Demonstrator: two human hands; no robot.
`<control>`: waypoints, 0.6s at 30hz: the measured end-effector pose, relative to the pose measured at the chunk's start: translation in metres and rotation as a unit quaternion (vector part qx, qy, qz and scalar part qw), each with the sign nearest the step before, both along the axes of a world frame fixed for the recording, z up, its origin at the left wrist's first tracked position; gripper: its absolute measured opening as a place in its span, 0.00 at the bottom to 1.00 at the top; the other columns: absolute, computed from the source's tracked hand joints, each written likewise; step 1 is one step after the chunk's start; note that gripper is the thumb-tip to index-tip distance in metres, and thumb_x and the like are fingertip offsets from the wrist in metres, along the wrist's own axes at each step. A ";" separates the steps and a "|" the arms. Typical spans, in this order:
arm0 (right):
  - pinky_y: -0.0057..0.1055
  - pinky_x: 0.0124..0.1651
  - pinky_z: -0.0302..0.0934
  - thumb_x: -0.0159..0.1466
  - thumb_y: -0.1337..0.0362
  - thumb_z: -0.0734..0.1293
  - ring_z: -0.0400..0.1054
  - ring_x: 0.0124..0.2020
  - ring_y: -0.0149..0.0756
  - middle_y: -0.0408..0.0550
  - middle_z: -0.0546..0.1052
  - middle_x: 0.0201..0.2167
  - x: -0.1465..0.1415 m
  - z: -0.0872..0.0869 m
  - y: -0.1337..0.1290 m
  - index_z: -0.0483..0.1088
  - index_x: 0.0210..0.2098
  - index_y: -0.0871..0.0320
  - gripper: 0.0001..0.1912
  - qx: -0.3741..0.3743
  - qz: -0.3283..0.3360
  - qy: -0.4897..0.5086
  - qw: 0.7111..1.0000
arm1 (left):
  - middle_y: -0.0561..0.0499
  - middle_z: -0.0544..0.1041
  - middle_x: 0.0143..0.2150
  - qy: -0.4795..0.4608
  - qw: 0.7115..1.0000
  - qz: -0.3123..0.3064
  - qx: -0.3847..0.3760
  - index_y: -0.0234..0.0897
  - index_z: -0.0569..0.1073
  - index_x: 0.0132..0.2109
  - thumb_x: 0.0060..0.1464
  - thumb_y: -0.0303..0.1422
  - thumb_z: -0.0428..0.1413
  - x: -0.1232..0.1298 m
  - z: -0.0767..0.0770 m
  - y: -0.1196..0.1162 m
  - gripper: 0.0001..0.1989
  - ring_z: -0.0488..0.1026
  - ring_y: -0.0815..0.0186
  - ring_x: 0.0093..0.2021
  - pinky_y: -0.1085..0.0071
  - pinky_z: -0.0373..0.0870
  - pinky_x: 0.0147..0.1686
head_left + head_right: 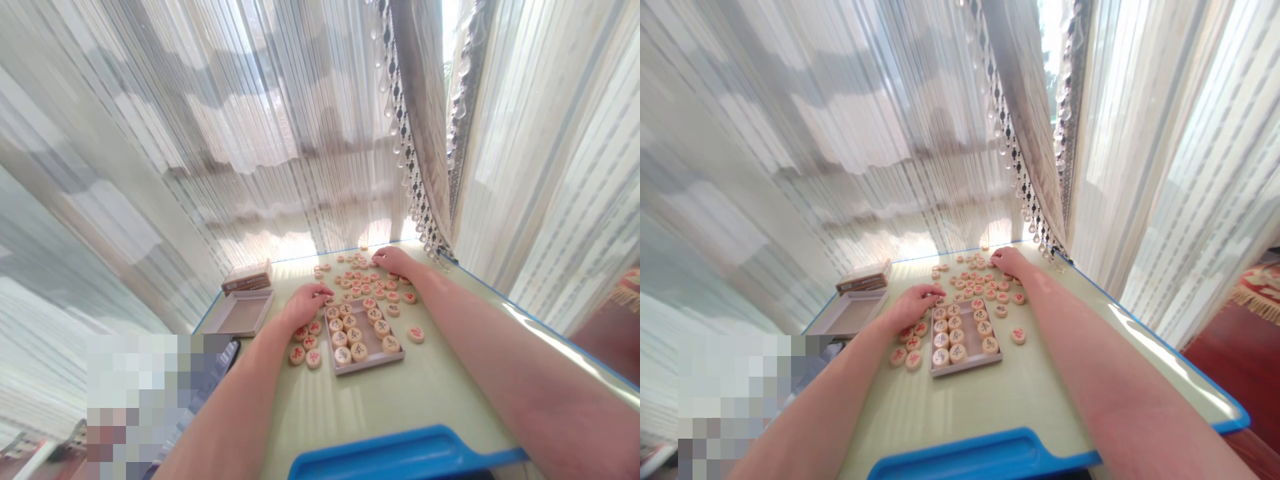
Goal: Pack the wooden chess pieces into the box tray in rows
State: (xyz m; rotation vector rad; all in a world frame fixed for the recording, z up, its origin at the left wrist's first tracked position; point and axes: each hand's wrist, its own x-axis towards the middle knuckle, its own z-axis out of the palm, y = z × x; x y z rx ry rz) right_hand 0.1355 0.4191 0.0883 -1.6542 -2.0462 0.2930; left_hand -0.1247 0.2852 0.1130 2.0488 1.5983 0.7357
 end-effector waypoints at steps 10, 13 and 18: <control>0.24 0.33 0.56 0.55 0.61 0.62 0.67 0.30 0.32 0.45 0.76 0.30 0.000 0.000 0.001 0.75 0.33 0.55 0.11 -0.012 -0.007 0.025 1.000 | 0.53 0.74 0.30 0.028 1.000 0.000 0.009 0.36 0.72 0.33 0.45 0.42 0.51 0.001 0.003 -0.004 0.14 0.67 0.67 0.29 0.72 0.63 0.32; 0.24 0.33 0.56 0.55 0.60 0.62 0.66 0.31 0.32 0.44 0.76 0.30 0.000 -0.001 0.001 0.74 0.32 0.55 0.10 -0.009 -0.002 0.036 0.999 | 0.54 0.73 0.27 0.032 0.999 0.003 0.009 0.36 0.72 0.32 0.45 0.43 0.51 0.000 0.002 -0.003 0.15 0.66 0.68 0.28 0.72 0.62 0.29; 0.25 0.33 0.55 0.53 0.59 0.63 0.66 0.32 0.33 0.45 0.76 0.32 0.001 -0.001 0.000 0.74 0.30 0.56 0.11 -0.032 -0.016 0.116 0.993 | 0.54 0.72 0.26 0.034 0.999 0.011 0.000 0.37 0.73 0.33 0.45 0.45 0.51 -0.002 0.001 -0.002 0.16 0.66 0.68 0.28 0.73 0.61 0.28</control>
